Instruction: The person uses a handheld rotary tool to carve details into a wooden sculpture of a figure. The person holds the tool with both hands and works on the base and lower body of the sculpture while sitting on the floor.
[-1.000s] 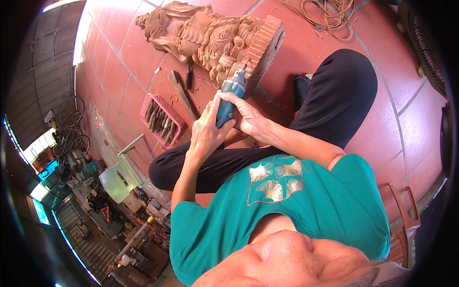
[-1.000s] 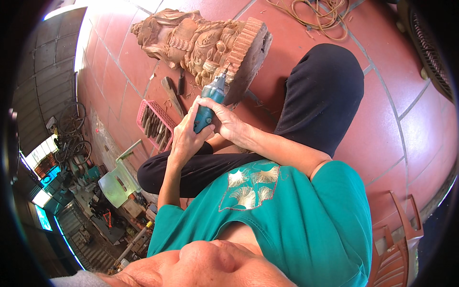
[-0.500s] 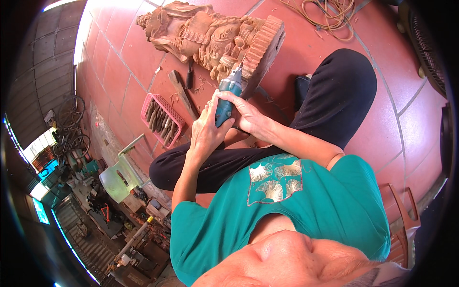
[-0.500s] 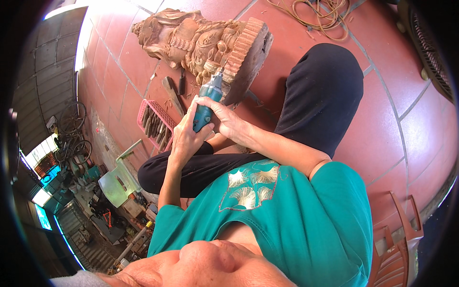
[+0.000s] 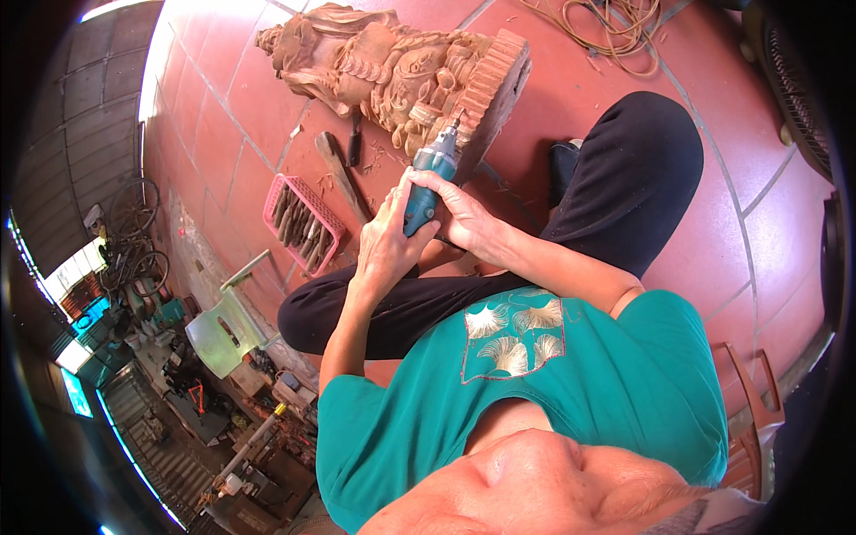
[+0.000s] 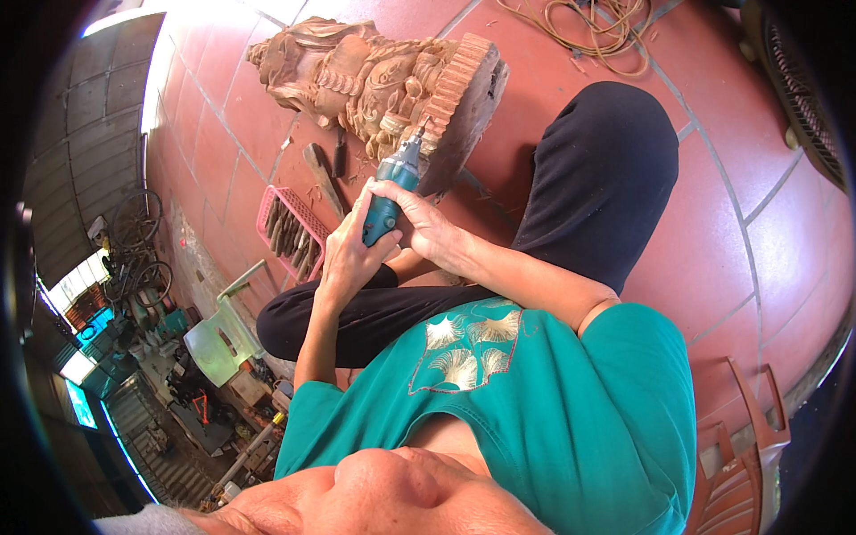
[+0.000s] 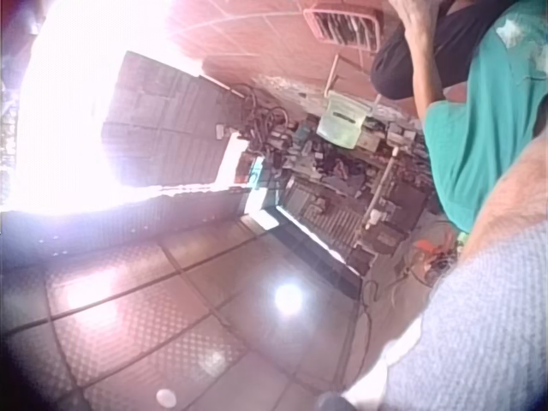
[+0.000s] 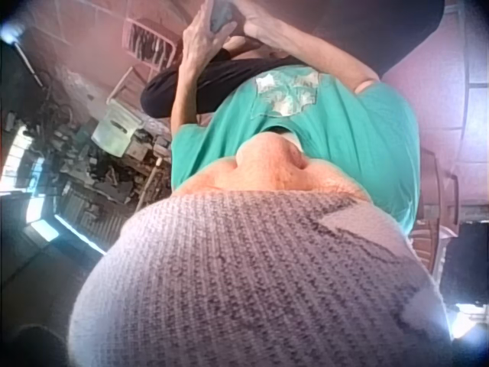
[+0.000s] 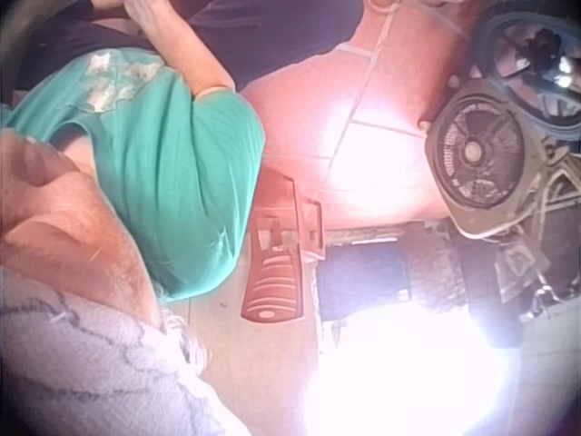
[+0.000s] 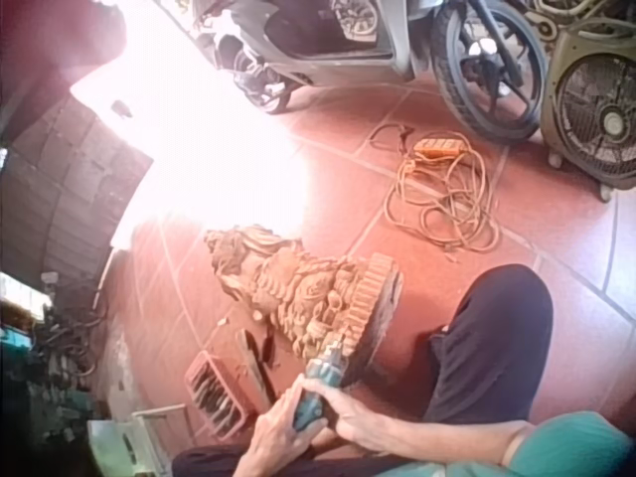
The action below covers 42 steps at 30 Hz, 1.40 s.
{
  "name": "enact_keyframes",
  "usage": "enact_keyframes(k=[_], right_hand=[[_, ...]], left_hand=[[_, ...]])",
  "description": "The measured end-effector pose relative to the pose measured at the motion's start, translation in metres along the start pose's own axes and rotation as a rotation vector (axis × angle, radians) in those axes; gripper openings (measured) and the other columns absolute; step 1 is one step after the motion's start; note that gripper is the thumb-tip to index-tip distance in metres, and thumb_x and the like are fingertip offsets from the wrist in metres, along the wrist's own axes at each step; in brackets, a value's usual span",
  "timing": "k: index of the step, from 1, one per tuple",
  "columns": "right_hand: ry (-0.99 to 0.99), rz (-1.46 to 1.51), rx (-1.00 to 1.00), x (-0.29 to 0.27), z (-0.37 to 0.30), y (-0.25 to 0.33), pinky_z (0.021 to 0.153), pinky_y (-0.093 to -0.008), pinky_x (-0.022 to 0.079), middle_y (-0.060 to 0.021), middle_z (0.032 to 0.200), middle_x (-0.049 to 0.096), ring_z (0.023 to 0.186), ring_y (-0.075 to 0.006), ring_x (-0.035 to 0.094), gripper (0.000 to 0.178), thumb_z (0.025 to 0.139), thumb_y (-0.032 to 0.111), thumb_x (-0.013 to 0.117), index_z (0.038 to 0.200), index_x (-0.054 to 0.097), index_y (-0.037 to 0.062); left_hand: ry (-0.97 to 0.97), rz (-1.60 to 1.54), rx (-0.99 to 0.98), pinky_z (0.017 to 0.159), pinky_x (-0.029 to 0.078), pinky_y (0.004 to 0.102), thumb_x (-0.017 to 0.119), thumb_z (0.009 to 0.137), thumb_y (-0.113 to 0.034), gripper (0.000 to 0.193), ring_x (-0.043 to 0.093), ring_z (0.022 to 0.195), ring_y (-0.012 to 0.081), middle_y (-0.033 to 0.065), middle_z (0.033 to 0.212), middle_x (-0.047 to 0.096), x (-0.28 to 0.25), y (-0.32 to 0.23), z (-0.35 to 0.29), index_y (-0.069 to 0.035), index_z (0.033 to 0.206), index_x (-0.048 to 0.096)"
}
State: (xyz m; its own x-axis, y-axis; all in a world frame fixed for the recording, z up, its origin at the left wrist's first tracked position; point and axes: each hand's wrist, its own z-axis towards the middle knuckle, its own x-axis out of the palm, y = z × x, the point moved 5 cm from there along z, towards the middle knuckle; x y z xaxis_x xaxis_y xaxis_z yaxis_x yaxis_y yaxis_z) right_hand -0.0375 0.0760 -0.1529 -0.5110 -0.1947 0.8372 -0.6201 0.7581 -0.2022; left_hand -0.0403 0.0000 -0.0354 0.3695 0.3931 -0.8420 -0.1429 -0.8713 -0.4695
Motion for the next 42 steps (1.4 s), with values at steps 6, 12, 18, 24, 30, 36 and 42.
enact_keyframes(k=[6, 12, 18, 24, 30, 36, 42], right_hand=[[-0.019, -0.025, 0.015, 0.0005, 0.0023, 0.0003, 0.093, -0.0403, 0.057, -0.0065, 0.105, 0.068, 0.099, -0.0213, 0.067, 0.031, 0.088, 0.017, 0.080, 0.112, 0.064, 0.0074], [-0.028, -0.072, 0.012, 0.0025, 0.0041, 0.0007, 0.092, -0.0404, 0.057, -0.0068, 0.105, 0.068, 0.099, -0.0213, 0.066, 0.033, 0.087, 0.019, 0.081, 0.112, 0.063, 0.0081], [-0.037, -0.113, 0.010, 0.0057, -0.0003, -0.0013, 0.087, -0.0345, 0.053, -0.0009, 0.102, 0.067, 0.096, -0.0155, 0.063, 0.034, 0.085, 0.025, 0.083, 0.110, 0.066, 0.0125], [-0.052, -0.078, 0.025, -0.0016, 0.0007, -0.0011, 0.089, -0.0417, 0.057, -0.0049, 0.104, 0.070, 0.097, -0.0210, 0.068, 0.031, 0.087, 0.021, 0.081, 0.111, 0.065, 0.0102], [-0.032, -0.090, 0.004, 0.0030, -0.0020, -0.0012, 0.088, -0.0346, 0.052, -0.0008, 0.103, 0.066, 0.097, -0.0151, 0.063, 0.035, 0.085, 0.025, 0.083, 0.111, 0.065, 0.0120], [-0.054, -0.117, -0.003, 0.0068, -0.0005, 0.0004, 0.085, -0.0338, 0.053, -0.0008, 0.100, 0.067, 0.093, -0.0149, 0.063, 0.033, 0.084, 0.024, 0.083, 0.109, 0.065, 0.0121], [-0.033, -0.116, -0.009, 0.0051, -0.0033, 0.0002, 0.089, -0.0342, 0.052, 0.0002, 0.102, 0.067, 0.097, -0.0144, 0.063, 0.034, 0.085, 0.026, 0.083, 0.110, 0.066, 0.0125]], left_hand=[[0.007, 0.011, -0.043, 0.083, 0.056, 0.0466, 0.078, 0.084, -0.028, 0.084, 0.067, 0.104, 0.0431, 0.0277, 0.126, 0.061, 0.0001, 0.0023, -0.0002, 0.001, 0.151, 0.037], [0.023, -0.003, -0.127, 0.091, 0.055, 0.0427, 0.078, 0.084, -0.028, 0.083, 0.068, 0.112, 0.0396, 0.0282, 0.133, 0.060, -0.0027, 0.0010, 0.0000, 0.004, 0.150, 0.039], [0.033, -0.005, -0.131, 0.091, 0.055, 0.0424, 0.078, 0.084, -0.028, 0.084, 0.068, 0.111, 0.0398, 0.0286, 0.132, 0.061, -0.0036, 0.0002, -0.0007, 0.003, 0.151, 0.039], [0.012, -0.033, -0.078, 0.091, 0.055, 0.0424, 0.080, 0.082, -0.026, 0.085, 0.068, 0.111, 0.0396, 0.0284, 0.131, 0.062, -0.0022, -0.0001, -0.0013, 0.002, 0.151, 0.039], [0.009, -0.026, -0.070, 0.091, 0.055, 0.0422, 0.081, 0.082, -0.026, 0.085, 0.068, 0.112, 0.0395, 0.0284, 0.132, 0.061, -0.0001, 0.0027, -0.0016, 0.002, 0.151, 0.039], [0.018, -0.017, -0.128, 0.090, 0.055, 0.0425, 0.079, 0.083, -0.026, 0.084, 0.068, 0.111, 0.0393, 0.0280, 0.131, 0.062, -0.0018, 0.0020, -0.0011, 0.002, 0.151, 0.039], [0.032, -0.031, -0.117, 0.091, 0.055, 0.0424, 0.079, 0.084, -0.026, 0.083, 0.068, 0.111, 0.0392, 0.0279, 0.131, 0.062, -0.0009, 0.0010, -0.0009, 0.001, 0.151, 0.039]])
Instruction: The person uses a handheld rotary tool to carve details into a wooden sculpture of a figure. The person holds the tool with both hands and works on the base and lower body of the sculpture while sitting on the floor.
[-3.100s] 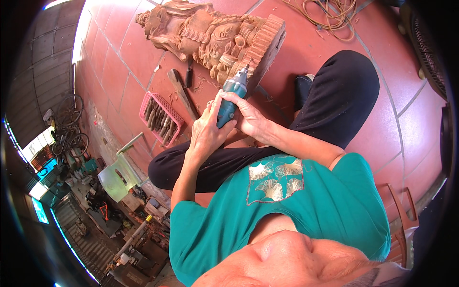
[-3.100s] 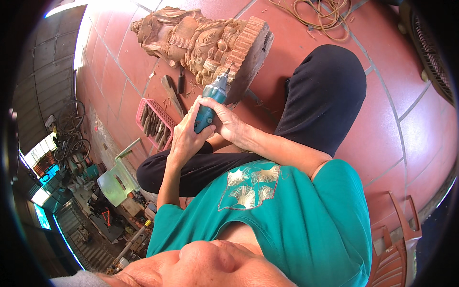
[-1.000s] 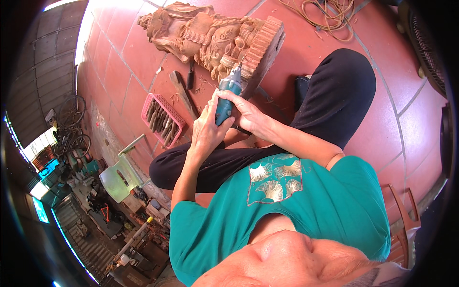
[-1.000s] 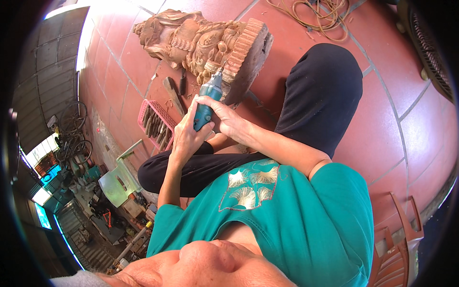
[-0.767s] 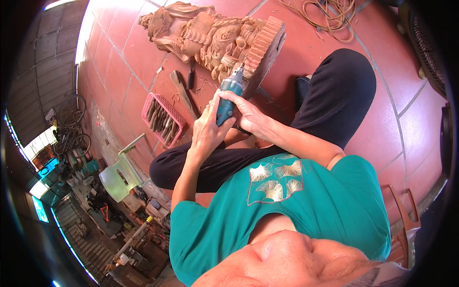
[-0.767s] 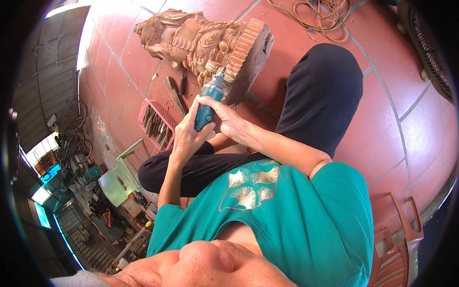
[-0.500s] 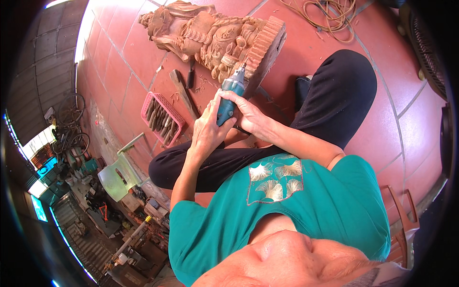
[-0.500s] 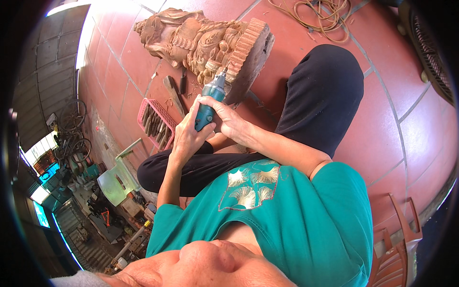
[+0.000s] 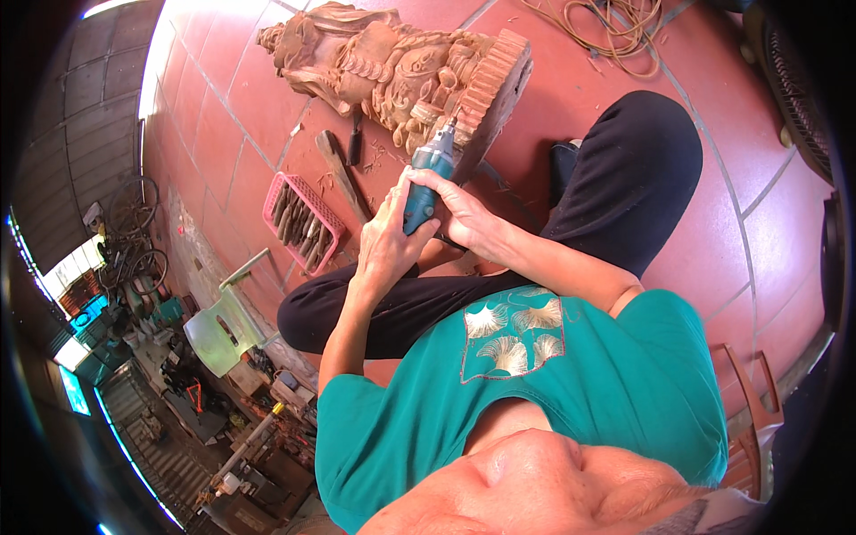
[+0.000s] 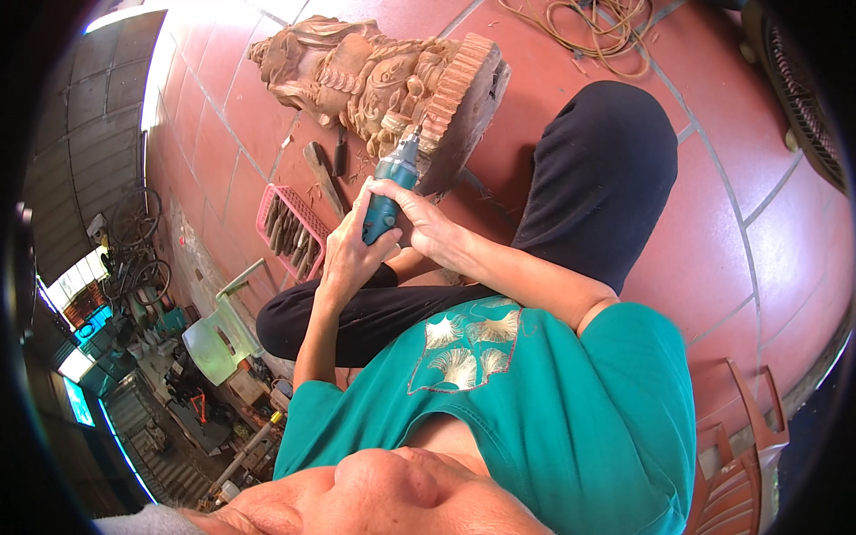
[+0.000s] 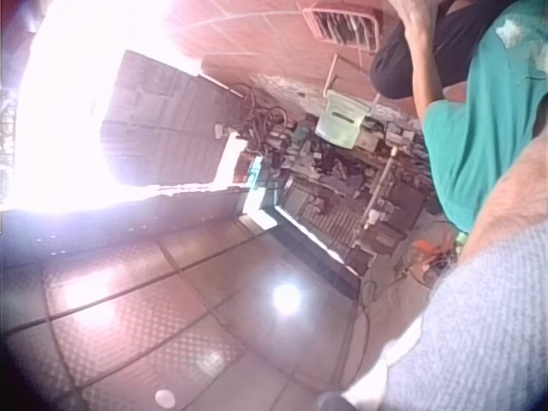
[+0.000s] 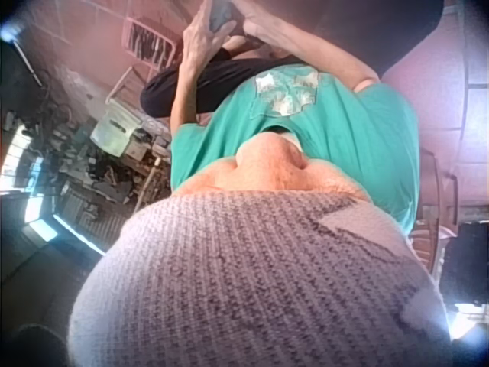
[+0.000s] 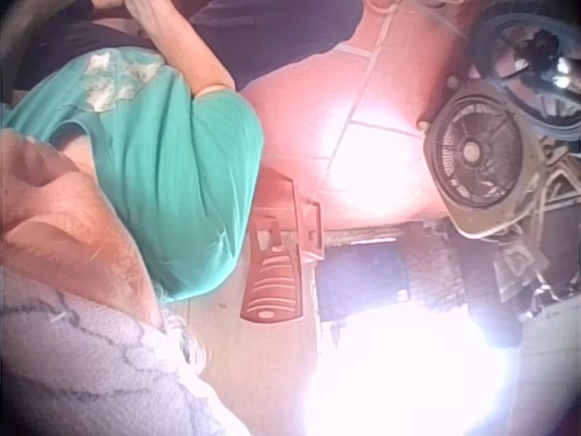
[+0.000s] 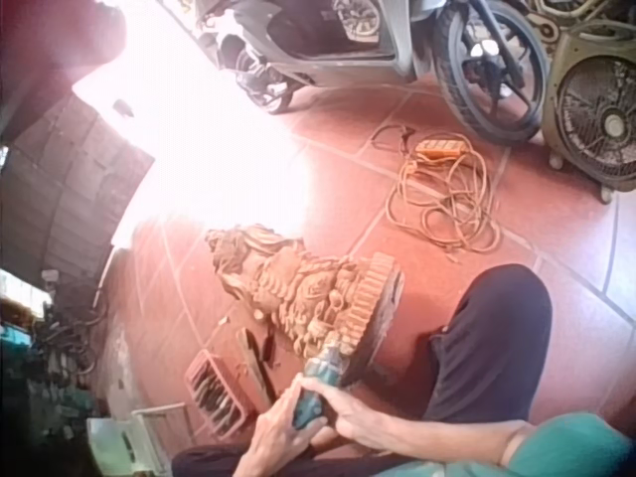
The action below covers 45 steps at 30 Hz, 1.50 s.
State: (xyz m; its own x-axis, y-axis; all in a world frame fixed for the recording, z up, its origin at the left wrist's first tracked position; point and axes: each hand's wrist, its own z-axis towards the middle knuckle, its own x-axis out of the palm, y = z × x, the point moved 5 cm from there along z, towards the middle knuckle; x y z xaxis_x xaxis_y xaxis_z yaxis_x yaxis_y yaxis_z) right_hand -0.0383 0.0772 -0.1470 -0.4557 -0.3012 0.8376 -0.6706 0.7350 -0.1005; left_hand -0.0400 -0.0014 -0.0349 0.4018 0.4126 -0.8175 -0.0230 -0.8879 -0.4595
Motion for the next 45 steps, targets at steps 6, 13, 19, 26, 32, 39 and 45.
enact_keyframes(k=[6, 13, 19, 26, 32, 39, 45], right_hand=[[-0.014, 0.007, -0.001, -0.005, -0.003, 0.000, 0.092, -0.0355, 0.051, 0.0005, 0.105, 0.066, 0.102, -0.0143, 0.062, 0.036, 0.084, 0.028, 0.083, 0.113, 0.066, 0.0126], [0.006, 0.012, -0.010, -0.007, -0.004, -0.001, 0.091, -0.0350, 0.051, 0.0005, 0.106, 0.066, 0.102, -0.0138, 0.062, 0.037, 0.084, 0.028, 0.083, 0.114, 0.066, 0.0137], [-0.020, -0.014, -0.001, -0.003, -0.003, 0.001, 0.088, -0.0340, 0.051, 0.0003, 0.103, 0.067, 0.097, -0.0139, 0.063, 0.035, 0.084, 0.028, 0.083, 0.111, 0.067, 0.0138], [-0.022, 0.017, 0.016, -0.001, 0.003, 0.002, 0.092, -0.0404, 0.057, -0.0077, 0.104, 0.070, 0.098, -0.0216, 0.068, 0.031, 0.087, 0.018, 0.080, 0.111, 0.064, 0.0077], [0.002, -0.016, 0.012, -0.001, -0.001, 0.002, 0.088, -0.0340, 0.051, 0.0001, 0.102, 0.066, 0.097, -0.0143, 0.062, 0.033, 0.084, 0.028, 0.084, 0.109, 0.067, 0.0129], [-0.019, -0.012, -0.026, -0.007, -0.008, 0.001, 0.089, -0.0339, 0.050, 0.0009, 0.105, 0.066, 0.101, -0.0131, 0.061, 0.037, 0.084, 0.031, 0.083, 0.113, 0.066, 0.0141], [0.027, -0.003, -0.034, -0.012, -0.007, -0.002, 0.088, -0.0357, 0.051, 0.0019, 0.106, 0.066, 0.099, -0.0119, 0.062, 0.038, 0.085, 0.032, 0.082, 0.115, 0.065, 0.0154]], left_hand=[[0.025, -0.008, 0.010, 0.096, 0.053, 0.0418, 0.080, 0.083, -0.024, 0.083, 0.064, 0.119, 0.0389, 0.0259, 0.140, 0.057, 0.003, 0.000, 0.000, 0.002, 0.151, 0.039], [0.013, -0.003, 0.043, 0.099, 0.052, 0.0418, 0.080, 0.083, -0.024, 0.082, 0.060, 0.125, 0.0398, 0.0239, 0.147, 0.052, 0.003, -0.002, -0.001, 0.003, 0.149, 0.040], [-0.022, 0.010, 0.042, 0.093, 0.055, 0.0428, 0.080, 0.083, -0.025, 0.082, 0.066, 0.115, 0.0408, 0.0283, 0.134, 0.059, 0.003, -0.001, -0.001, 0.004, 0.149, 0.040], [-0.002, 0.010, -0.036, 0.091, 0.055, 0.0424, 0.079, 0.083, -0.027, 0.084, 0.068, 0.111, 0.0397, 0.0282, 0.133, 0.060, 0.001, 0.001, 0.000, 0.004, 0.150, 0.039], [-0.018, 0.005, 0.016, 0.092, 0.055, 0.0420, 0.080, 0.083, -0.027, 0.084, 0.067, 0.112, 0.0393, 0.0278, 0.134, 0.060, 0.001, -0.001, 0.000, 0.004, 0.150, 0.039], [0.041, 0.008, 0.014, 0.098, 0.053, 0.0425, 0.080, 0.083, -0.025, 0.083, 0.062, 0.122, 0.0400, 0.0260, 0.143, 0.054, 0.005, -0.001, 0.000, 0.002, 0.150, 0.039], [0.050, 0.008, 0.056, 0.103, 0.051, 0.0421, 0.080, 0.084, -0.024, 0.083, 0.058, 0.128, 0.0396, 0.0222, 0.152, 0.047, 0.008, 0.001, -0.002, 0.003, 0.150, 0.038]])
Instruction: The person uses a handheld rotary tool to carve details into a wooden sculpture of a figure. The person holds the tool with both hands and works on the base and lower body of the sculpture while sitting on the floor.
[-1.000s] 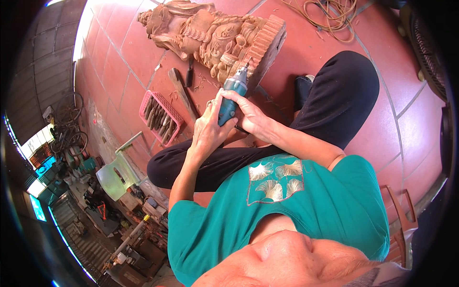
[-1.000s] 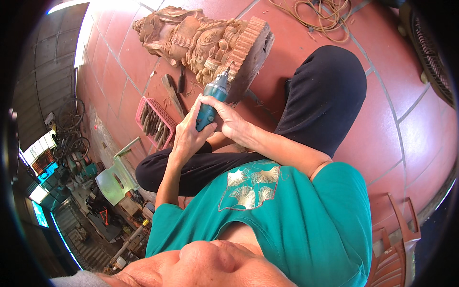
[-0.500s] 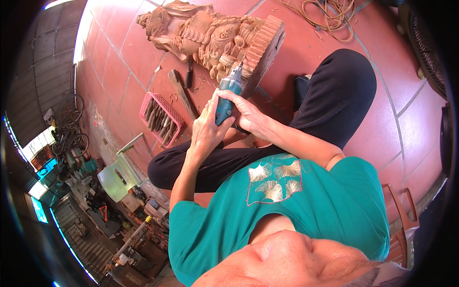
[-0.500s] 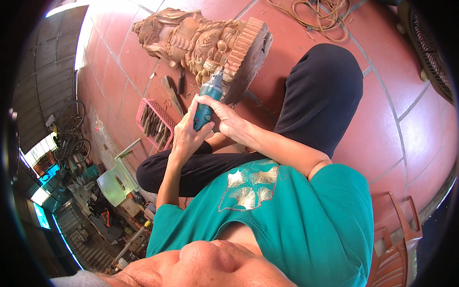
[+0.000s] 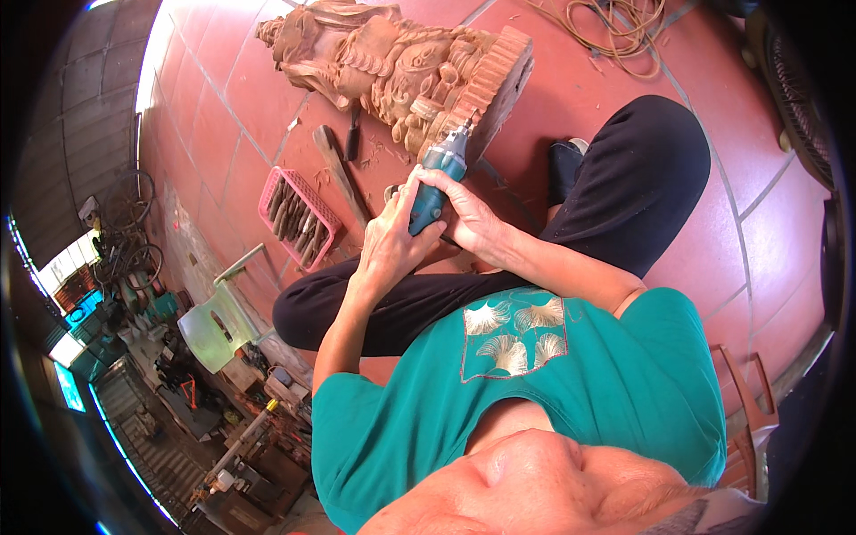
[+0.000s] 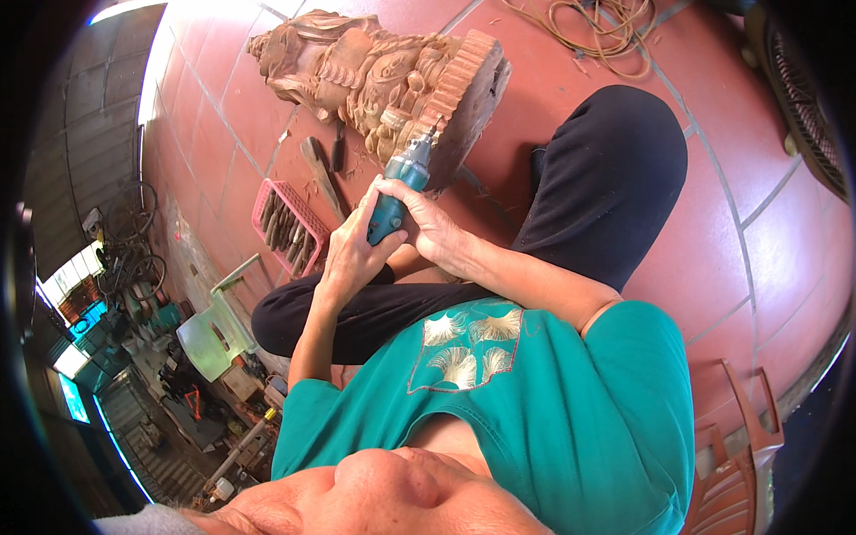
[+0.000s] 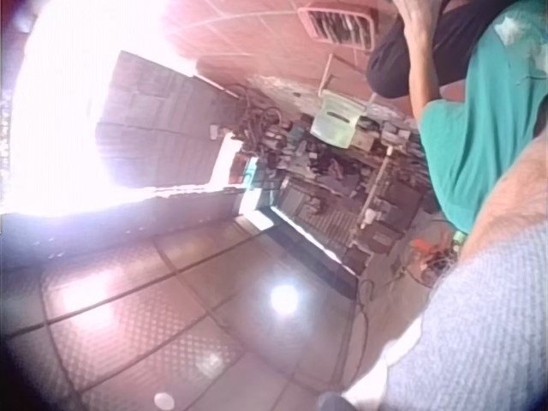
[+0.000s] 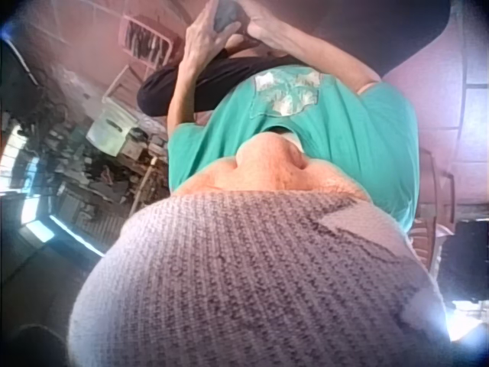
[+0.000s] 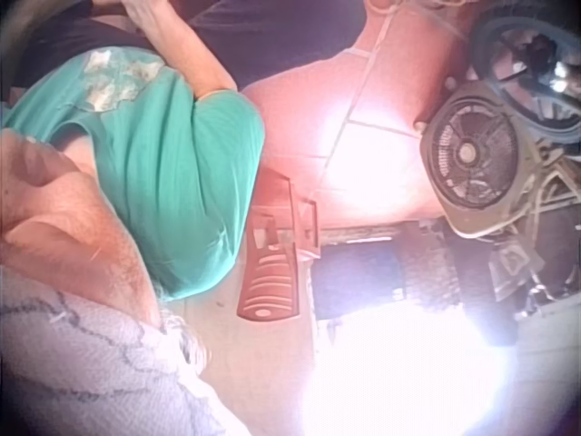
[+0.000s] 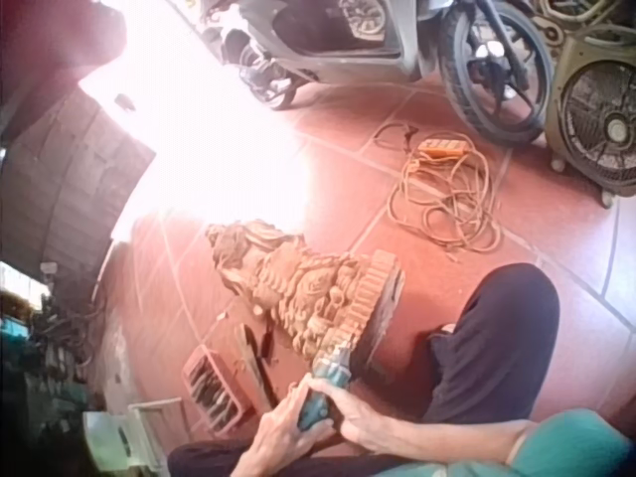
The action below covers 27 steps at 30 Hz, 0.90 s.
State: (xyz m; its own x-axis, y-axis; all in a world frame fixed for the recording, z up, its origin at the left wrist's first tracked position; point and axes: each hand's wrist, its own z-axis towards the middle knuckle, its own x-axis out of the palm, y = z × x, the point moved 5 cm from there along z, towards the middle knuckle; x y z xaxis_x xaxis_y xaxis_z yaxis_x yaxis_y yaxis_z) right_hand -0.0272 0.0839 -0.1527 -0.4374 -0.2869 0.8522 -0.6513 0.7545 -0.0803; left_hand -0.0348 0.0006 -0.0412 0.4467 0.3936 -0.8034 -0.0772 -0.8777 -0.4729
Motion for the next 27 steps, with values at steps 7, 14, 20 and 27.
enact_keyframes(k=[7, 14, 20, 27], right_hand=[[-0.047, -0.035, 0.024, 0.010, 0.002, 0.003, 0.085, -0.0340, 0.052, 0.0012, 0.102, 0.067, 0.095, -0.0128, 0.063, 0.034, 0.085, 0.029, 0.082, 0.111, 0.067, 0.0147], [-0.064, 0.001, 0.033, 0.009, 0.010, 0.005, 0.091, -0.0384, 0.056, -0.0051, 0.103, 0.070, 0.098, -0.0194, 0.067, 0.030, 0.086, 0.017, 0.081, 0.111, 0.066, 0.0093], [-0.061, -0.002, 0.027, 0.007, 0.006, 0.005, 0.090, -0.0385, 0.056, -0.0045, 0.103, 0.069, 0.097, -0.0192, 0.067, 0.032, 0.087, 0.020, 0.081, 0.112, 0.065, 0.0099], [-0.053, -0.006, 0.010, 0.005, -0.007, 0.003, 0.089, -0.0338, 0.049, 0.0030, 0.103, 0.065, 0.099, -0.0121, 0.061, 0.035, 0.085, 0.032, 0.082, 0.113, 0.066, 0.0163]], left_hand=[[-0.043, -0.010, -0.037, 0.098, 0.053, 0.0420, 0.079, 0.084, -0.025, 0.083, 0.062, 0.122, 0.0396, 0.0248, 0.145, 0.053, -0.003, 0.002, 0.000, 0.002, 0.151, 0.038], [-0.086, -0.005, -0.044, 0.091, 0.055, 0.0424, 0.078, 0.085, -0.027, 0.083, 0.068, 0.111, 0.0389, 0.0280, 0.130, 0.062, -0.005, 0.002, 0.002, 0.003, 0.151, 0.039], [-0.050, -0.028, -0.046, 0.094, 0.054, 0.0421, 0.079, 0.084, -0.027, 0.083, 0.066, 0.114, 0.0392, 0.0280, 0.135, 0.060, -0.004, 0.002, 0.001, 0.003, 0.150, 0.039], [0.005, -0.012, -0.010, 0.098, 0.052, 0.0421, 0.079, 0.085, -0.026, 0.083, 0.062, 0.122, 0.0400, 0.0248, 0.141, 0.056, -0.001, -0.002, 0.001, 0.001, 0.152, 0.038]])
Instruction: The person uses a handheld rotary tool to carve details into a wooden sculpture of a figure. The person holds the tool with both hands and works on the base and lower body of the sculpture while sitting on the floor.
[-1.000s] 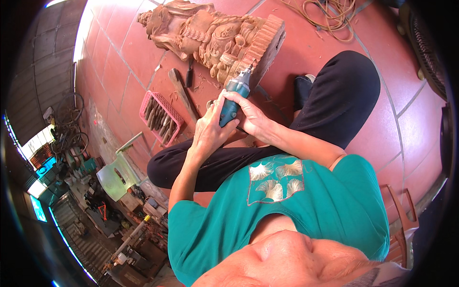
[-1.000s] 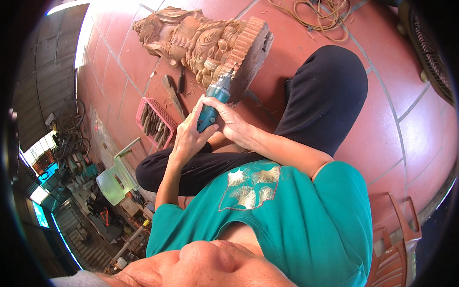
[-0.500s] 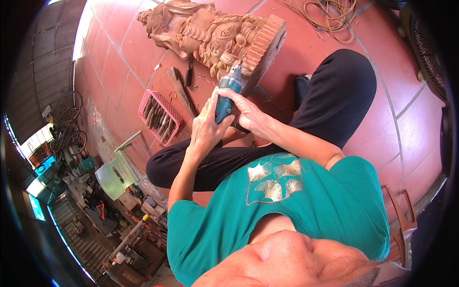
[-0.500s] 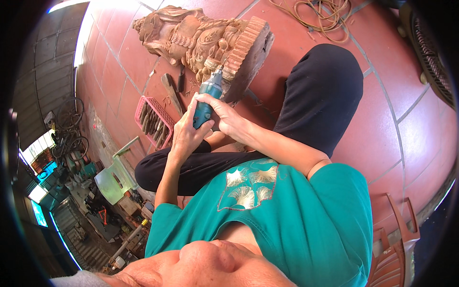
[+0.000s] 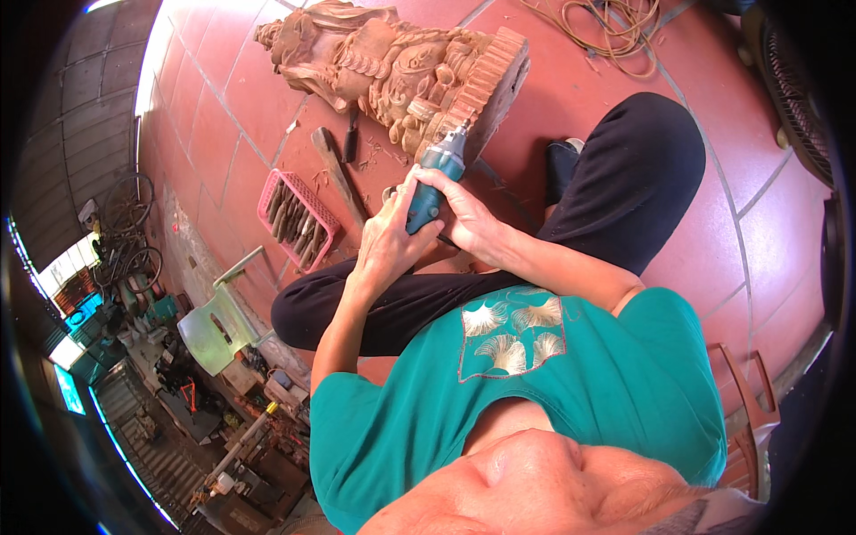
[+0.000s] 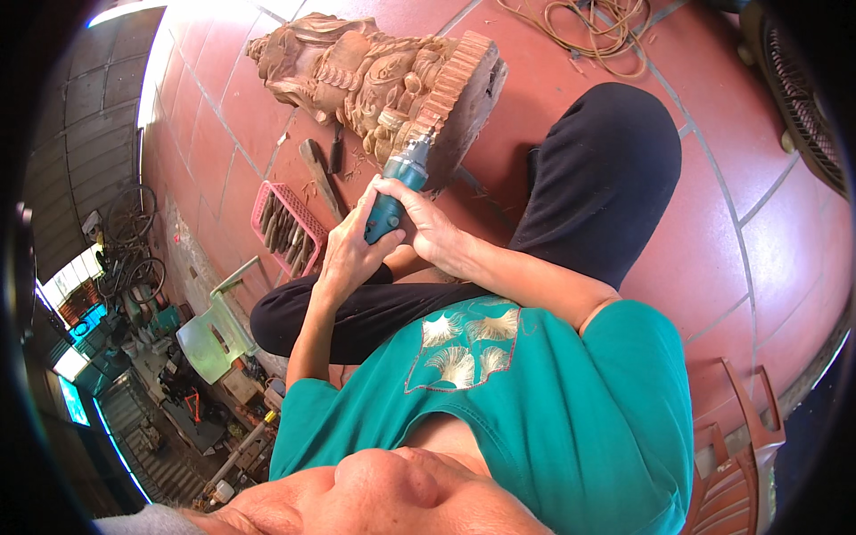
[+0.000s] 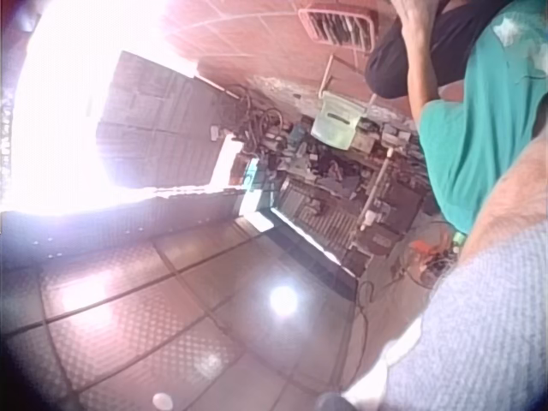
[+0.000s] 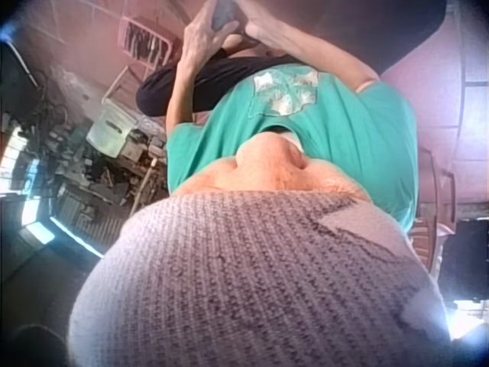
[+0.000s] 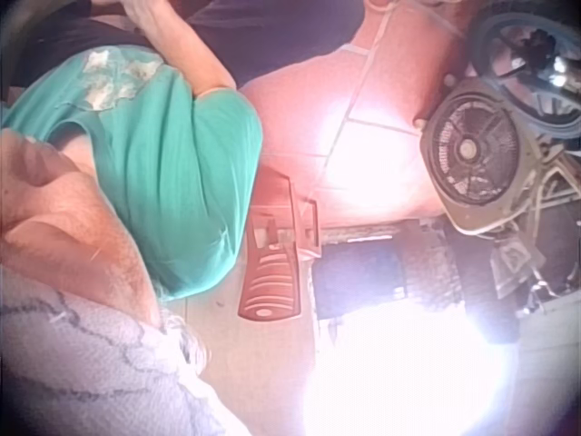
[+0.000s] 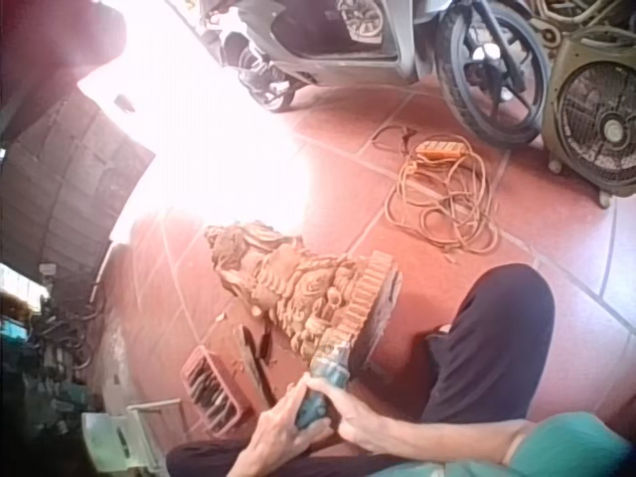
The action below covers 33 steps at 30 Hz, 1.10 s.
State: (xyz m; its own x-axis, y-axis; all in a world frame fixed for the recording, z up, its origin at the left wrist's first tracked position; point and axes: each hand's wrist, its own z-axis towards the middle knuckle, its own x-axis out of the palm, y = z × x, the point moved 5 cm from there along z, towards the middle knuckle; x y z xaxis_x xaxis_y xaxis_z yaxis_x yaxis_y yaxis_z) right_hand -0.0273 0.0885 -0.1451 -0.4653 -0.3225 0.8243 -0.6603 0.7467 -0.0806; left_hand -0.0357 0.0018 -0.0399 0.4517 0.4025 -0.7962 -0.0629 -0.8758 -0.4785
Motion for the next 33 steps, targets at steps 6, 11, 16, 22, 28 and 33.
enact_keyframes(k=[6, 11, 16, 22, 28, 33], right_hand=[[0.020, 0.033, -0.013, -0.007, -0.004, -0.005, 0.094, -0.0324, 0.047, 0.0037, 0.108, 0.065, 0.106, -0.0109, 0.059, 0.035, 0.088, 0.032, 0.080, 0.115, 0.065, 0.0161], [0.011, 0.029, -0.003, -0.009, -0.004, -0.008, 0.097, -0.0320, 0.046, 0.0029, 0.109, 0.065, 0.107, -0.0112, 0.059, 0.036, 0.088, 0.031, 0.080, 0.116, 0.064, 0.0150], [0.030, 0.015, -0.026, 0.001, -0.007, -0.003, 0.096, -0.0319, 0.047, 0.0025, 0.109, 0.065, 0.106, -0.0114, 0.060, 0.036, 0.088, 0.030, 0.080, 0.117, 0.064, 0.0150], [0.037, 0.032, -0.012, 0.000, -0.004, -0.003, 0.095, -0.0326, 0.049, 0.0021, 0.108, 0.064, 0.104, -0.0116, 0.060, 0.035, 0.087, 0.028, 0.081, 0.115, 0.063, 0.0148], [0.032, 0.042, -0.013, -0.002, 0.000, -0.003, 0.093, -0.0324, 0.050, 0.0025, 0.106, 0.064, 0.102, -0.0112, 0.061, 0.035, 0.087, 0.028, 0.081, 0.114, 0.063, 0.0149], [0.045, 0.043, -0.012, -0.005, 0.006, -0.005, 0.090, -0.0316, 0.050, 0.0032, 0.103, 0.065, 0.100, -0.0108, 0.061, 0.033, 0.087, 0.029, 0.081, 0.113, 0.064, 0.0161]], left_hand=[[0.049, -0.033, 0.019, 0.094, 0.053, 0.0453, 0.077, 0.085, -0.027, 0.082, 0.064, 0.115, 0.0428, 0.0266, 0.134, 0.059, 0.003, 0.001, -0.002, -0.001, 0.152, 0.037], [0.031, -0.037, 0.059, 0.087, 0.055, 0.0495, 0.075, 0.085, -0.028, 0.081, 0.065, 0.106, 0.0477, 0.0316, 0.125, 0.061, 0.003, 0.001, -0.002, -0.001, 0.151, 0.037], [0.030, -0.049, 0.020, 0.099, 0.052, 0.0431, 0.079, 0.084, -0.025, 0.085, 0.062, 0.122, 0.0403, 0.0222, 0.144, 0.055, -0.001, 0.000, -0.003, -0.002, 0.154, 0.036], [-0.017, -0.031, 0.080, 0.092, 0.054, 0.0473, 0.077, 0.085, -0.027, 0.083, 0.062, 0.116, 0.0451, 0.0266, 0.140, 0.055, 0.002, 0.005, -0.004, -0.002, 0.153, 0.036], [0.028, -0.031, 0.021, 0.096, 0.053, 0.0460, 0.078, 0.085, -0.027, 0.083, 0.061, 0.119, 0.0440, 0.0247, 0.143, 0.054, 0.002, 0.004, -0.001, -0.002, 0.152, 0.036], [0.051, -0.024, -0.031, 0.101, 0.051, 0.0435, 0.079, 0.084, -0.027, 0.084, 0.058, 0.126, 0.0413, 0.0213, 0.150, 0.050, 0.001, 0.005, 0.000, 0.000, 0.152, 0.036]])
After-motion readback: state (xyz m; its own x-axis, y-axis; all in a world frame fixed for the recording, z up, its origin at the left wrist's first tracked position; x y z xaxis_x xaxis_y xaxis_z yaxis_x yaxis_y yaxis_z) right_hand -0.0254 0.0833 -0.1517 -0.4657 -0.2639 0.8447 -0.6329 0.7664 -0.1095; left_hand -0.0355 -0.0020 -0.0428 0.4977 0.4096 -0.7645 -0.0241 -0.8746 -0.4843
